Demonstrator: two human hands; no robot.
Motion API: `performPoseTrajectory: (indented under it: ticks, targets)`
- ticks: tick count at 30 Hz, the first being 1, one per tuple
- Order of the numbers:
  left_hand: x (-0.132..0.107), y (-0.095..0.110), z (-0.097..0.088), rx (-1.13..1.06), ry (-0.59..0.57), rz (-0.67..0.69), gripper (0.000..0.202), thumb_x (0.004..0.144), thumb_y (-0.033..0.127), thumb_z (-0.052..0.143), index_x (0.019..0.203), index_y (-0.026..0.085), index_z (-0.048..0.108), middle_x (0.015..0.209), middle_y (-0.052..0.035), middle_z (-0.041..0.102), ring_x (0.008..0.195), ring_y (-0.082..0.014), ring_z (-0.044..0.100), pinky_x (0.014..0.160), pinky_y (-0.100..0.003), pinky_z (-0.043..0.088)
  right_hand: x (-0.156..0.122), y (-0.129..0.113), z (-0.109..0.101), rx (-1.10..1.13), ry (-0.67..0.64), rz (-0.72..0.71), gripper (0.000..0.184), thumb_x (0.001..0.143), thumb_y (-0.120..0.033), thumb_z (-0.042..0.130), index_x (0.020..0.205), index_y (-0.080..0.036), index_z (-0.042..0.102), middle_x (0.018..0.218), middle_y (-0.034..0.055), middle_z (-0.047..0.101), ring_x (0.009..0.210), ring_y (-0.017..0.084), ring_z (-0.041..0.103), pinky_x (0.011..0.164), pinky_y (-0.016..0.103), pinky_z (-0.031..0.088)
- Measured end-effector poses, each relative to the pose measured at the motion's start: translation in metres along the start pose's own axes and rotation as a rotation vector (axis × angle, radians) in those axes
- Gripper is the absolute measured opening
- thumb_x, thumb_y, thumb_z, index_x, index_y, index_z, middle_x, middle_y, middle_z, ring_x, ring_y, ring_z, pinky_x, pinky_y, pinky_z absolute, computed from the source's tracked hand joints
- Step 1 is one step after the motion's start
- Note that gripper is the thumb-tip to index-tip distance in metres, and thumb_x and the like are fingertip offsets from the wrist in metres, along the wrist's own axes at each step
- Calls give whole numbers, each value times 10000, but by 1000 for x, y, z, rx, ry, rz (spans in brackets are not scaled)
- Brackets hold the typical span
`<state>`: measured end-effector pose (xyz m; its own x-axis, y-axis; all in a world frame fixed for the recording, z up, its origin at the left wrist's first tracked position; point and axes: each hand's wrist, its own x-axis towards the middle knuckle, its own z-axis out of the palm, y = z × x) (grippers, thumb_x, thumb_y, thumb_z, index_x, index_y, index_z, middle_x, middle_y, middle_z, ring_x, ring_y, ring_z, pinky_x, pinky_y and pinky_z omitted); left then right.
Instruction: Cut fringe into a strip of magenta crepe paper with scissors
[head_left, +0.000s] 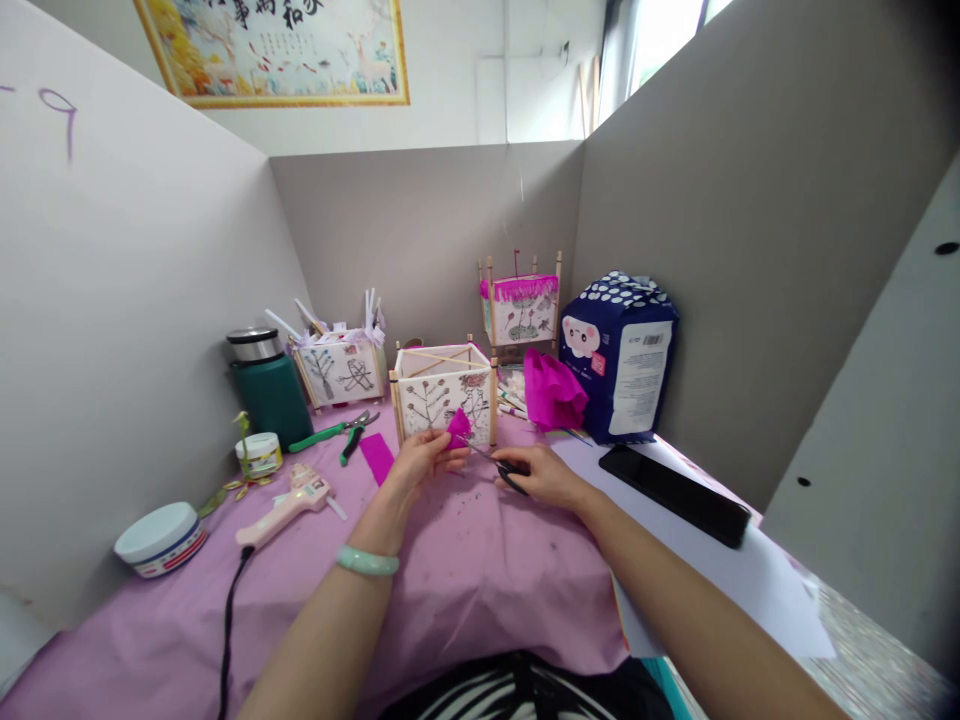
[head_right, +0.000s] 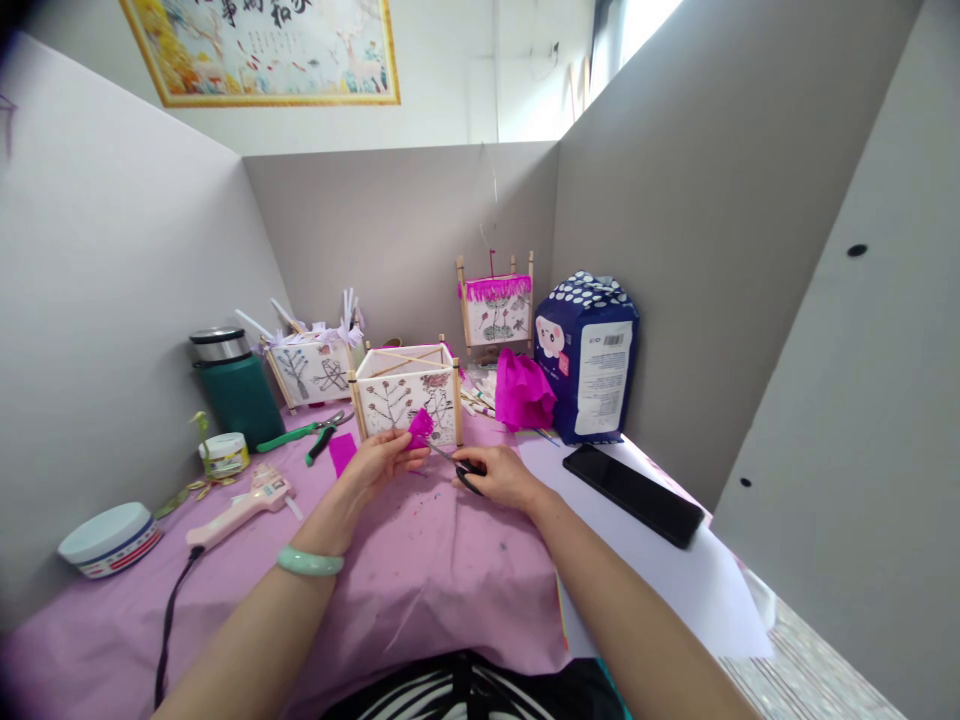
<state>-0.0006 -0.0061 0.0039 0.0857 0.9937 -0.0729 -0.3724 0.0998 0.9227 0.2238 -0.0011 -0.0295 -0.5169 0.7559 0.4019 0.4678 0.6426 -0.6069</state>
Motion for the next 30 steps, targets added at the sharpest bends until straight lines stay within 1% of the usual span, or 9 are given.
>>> performPoseTrajectory:
  ticks: [4, 12, 20, 25, 30]
  targets:
    - [0, -1, -1, 4, -3, 12, 112, 836, 56, 560, 787, 138, 500, 665, -64, 647, 709, -220, 718, 583, -274, 582, 0, 2, 1, -10, 12, 1, 371, 783, -390, 651, 1089, -184, 687, 774, 18, 670, 658, 136, 554, 597, 220, 402]
    - [-3, 4, 4, 15, 18, -15, 95, 860, 50, 524, 805, 125, 502, 698, -103, 676, 694, -206, 715, 586, -266, 577, 1, 5, 1, -16, 19, 8, 361, 790, -369, 643, 1099, -189, 687, 796, 20, 683, 658, 134, 555, 600, 222, 400]
    - [-2, 1, 2, 31, -10, 1, 114, 858, 53, 520, 786, 141, 502, 679, -81, 660, 716, -207, 713, 615, -280, 579, 1, 4, 2, 16, 7, 3, 387, 784, -410, 653, 1099, -187, 680, 807, 22, 683, 675, 140, 571, 621, 227, 416]
    - [-2, 0, 2, 46, -16, -12, 106, 865, 50, 509, 797, 130, 501, 717, -100, 668, 729, -211, 715, 623, -285, 579, 0, 4, 2, 8, 7, -1, 373, 789, -407, 648, 1089, -188, 680, 800, 22, 683, 675, 140, 571, 616, 223, 412]
    - [-1, 0, 2, 53, -16, -16, 107, 867, 42, 505, 798, 124, 495, 704, -94, 662, 713, -212, 715, 624, -288, 579, 1, 1, 2, -6, 8, -12, 373, 792, -399, 643, 1092, -180, 680, 786, 20, 677, 648, 129, 555, 605, 219, 405]
